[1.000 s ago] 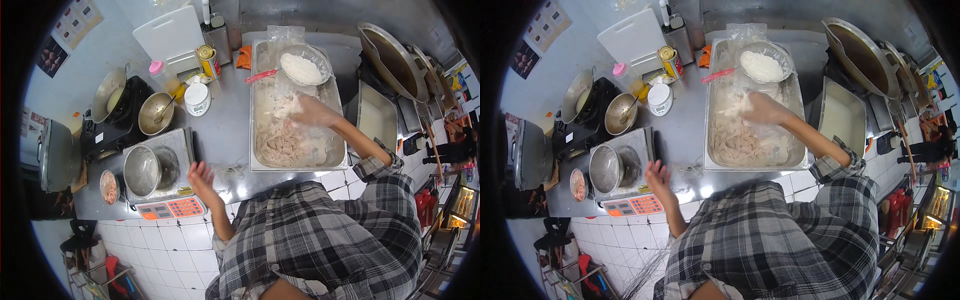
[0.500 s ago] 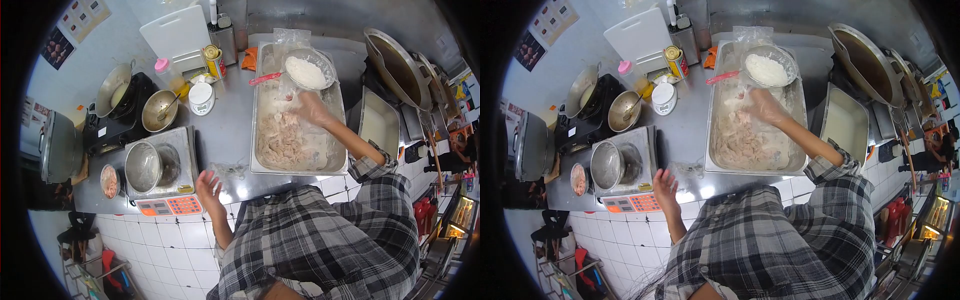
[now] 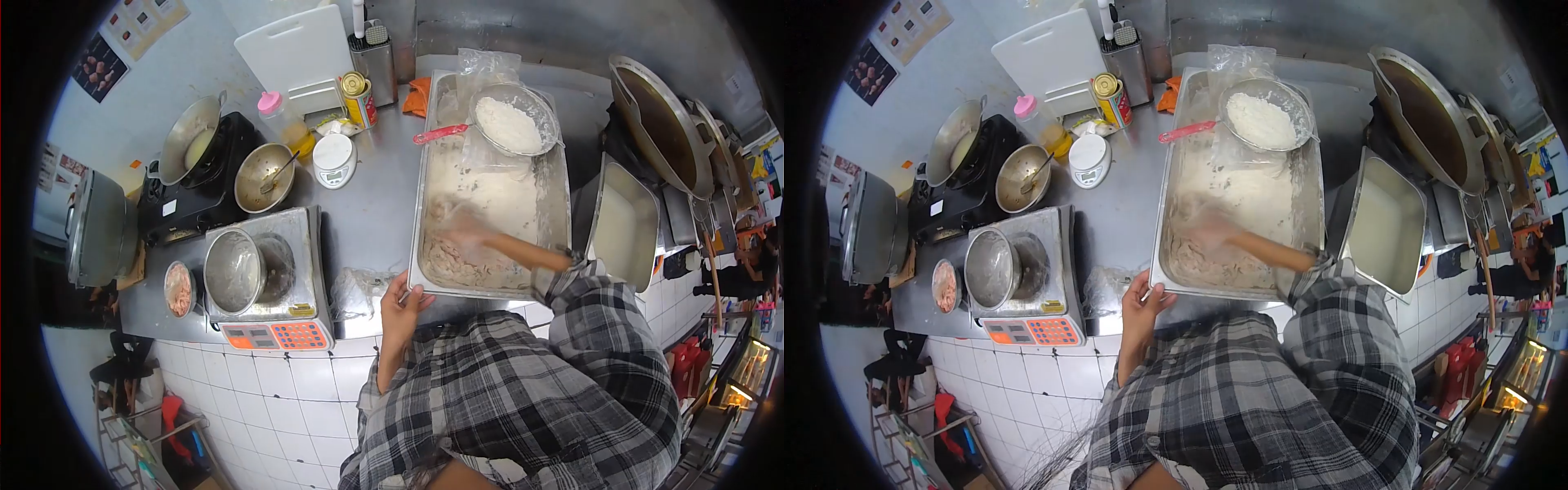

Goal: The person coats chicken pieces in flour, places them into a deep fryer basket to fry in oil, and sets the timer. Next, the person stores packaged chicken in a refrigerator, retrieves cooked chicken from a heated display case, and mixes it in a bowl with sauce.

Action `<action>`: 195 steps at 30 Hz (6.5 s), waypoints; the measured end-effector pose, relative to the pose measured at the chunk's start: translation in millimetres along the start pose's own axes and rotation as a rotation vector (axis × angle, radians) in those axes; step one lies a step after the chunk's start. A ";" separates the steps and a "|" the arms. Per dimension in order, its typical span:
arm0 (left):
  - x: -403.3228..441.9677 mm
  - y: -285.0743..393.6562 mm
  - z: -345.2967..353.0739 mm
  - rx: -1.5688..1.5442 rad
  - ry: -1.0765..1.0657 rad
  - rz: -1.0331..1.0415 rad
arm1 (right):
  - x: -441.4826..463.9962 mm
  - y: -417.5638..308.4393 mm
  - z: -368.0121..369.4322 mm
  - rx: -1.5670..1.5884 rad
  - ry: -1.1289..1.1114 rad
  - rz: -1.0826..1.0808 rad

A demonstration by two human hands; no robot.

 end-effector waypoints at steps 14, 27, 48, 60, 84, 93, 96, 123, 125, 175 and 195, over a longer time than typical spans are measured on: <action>1.9 -3.0 -1.3 -0.047 0.014 0.025 | -45.6 10.2 54.1 0.198 -0.741 0.247; 2.6 -12.6 -17.8 -0.004 0.081 -0.056 | -42.9 5.3 -70.0 0.019 -0.118 0.097; 12.8 -14.9 -17.2 0.119 -0.051 -0.049 | -67.2 15.7 34.0 0.410 -0.411 0.374; 11.5 -11.3 -15.3 0.075 -0.053 -0.060 | -45.8 93.4 19.1 0.182 -0.188 0.417; 12.1 -12.8 -16.5 0.032 -0.075 -0.048 | 31.2 72.1 -32.9 -0.259 -0.321 -0.039; 16.3 -13.9 -19.2 0.214 -0.064 -0.058 | -36.4 -3.9 31.8 0.199 -0.451 0.132; 11.2 -0.3 -22.1 0.221 -0.017 0.012 | -30.1 -12.1 20.3 0.281 -0.336 0.074; -49.2 127.0 -253.7 -0.347 0.576 0.349 | -27.1 -82.6 -144.6 -0.046 -0.045 -0.393; -53.0 135.1 -235.0 -0.312 0.545 0.370 | -22.6 -60.5 -134.7 -0.032 -0.174 -0.356; -60.3 57.3 -172.2 -0.332 0.659 0.135 | -43.6 45.2 70.0 -0.609 -0.623 -0.627; -15.0 145.2 -41.0 -0.101 0.246 0.274 | -31.2 28.4 -155.4 0.904 0.188 0.101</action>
Point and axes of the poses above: each hand's wrist, its own x-axis towards the middle knuckle, its own z-axis out of the palm, y = z × x, the point moved 10 cm from there along x, towards the middle knuckle, and after that the axes turned 7 degrees about -z, right-handed, at the moved point
